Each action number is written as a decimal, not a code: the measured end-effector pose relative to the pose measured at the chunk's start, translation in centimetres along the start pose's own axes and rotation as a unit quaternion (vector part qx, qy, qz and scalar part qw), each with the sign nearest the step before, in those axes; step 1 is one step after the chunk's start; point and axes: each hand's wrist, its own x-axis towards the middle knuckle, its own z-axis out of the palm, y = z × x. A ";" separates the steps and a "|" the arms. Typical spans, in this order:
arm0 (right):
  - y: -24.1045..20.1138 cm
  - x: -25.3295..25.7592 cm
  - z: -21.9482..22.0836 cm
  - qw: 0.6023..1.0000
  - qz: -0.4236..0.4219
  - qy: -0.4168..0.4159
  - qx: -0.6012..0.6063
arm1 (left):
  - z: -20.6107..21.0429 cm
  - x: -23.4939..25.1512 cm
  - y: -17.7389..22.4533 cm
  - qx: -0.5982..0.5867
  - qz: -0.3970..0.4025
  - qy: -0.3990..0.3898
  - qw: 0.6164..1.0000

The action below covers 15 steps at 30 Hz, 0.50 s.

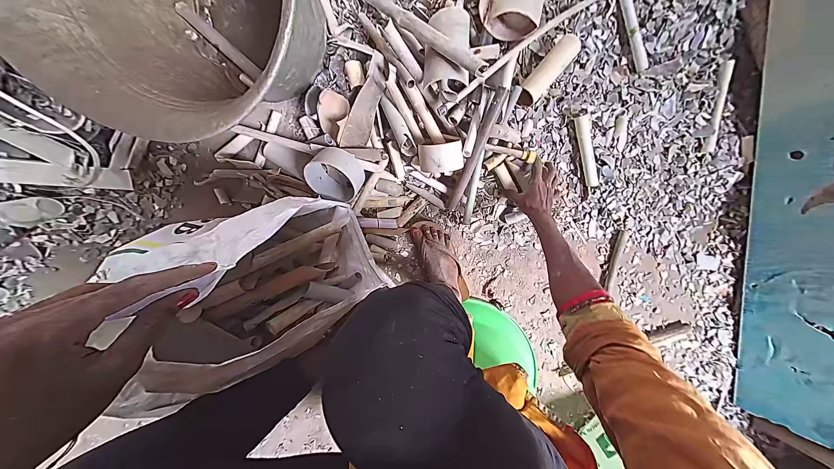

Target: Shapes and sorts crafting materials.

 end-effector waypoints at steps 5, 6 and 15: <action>-0.4 0.8 -0.1 0.997 -0.043 -0.033 -0.058 | 0.3 0.5 -0.1 0.011 0.010 -0.010 1.000; -0.4 0.7 -0.5 0.995 -0.064 -0.036 -0.064 | 0.3 0.6 0.2 0.014 0.007 -0.014 1.000; -0.6 -7.8 -3.7 0.928 0.063 0.010 0.368 | 0.0 -0.4 -1.0 0.047 0.011 0.021 0.999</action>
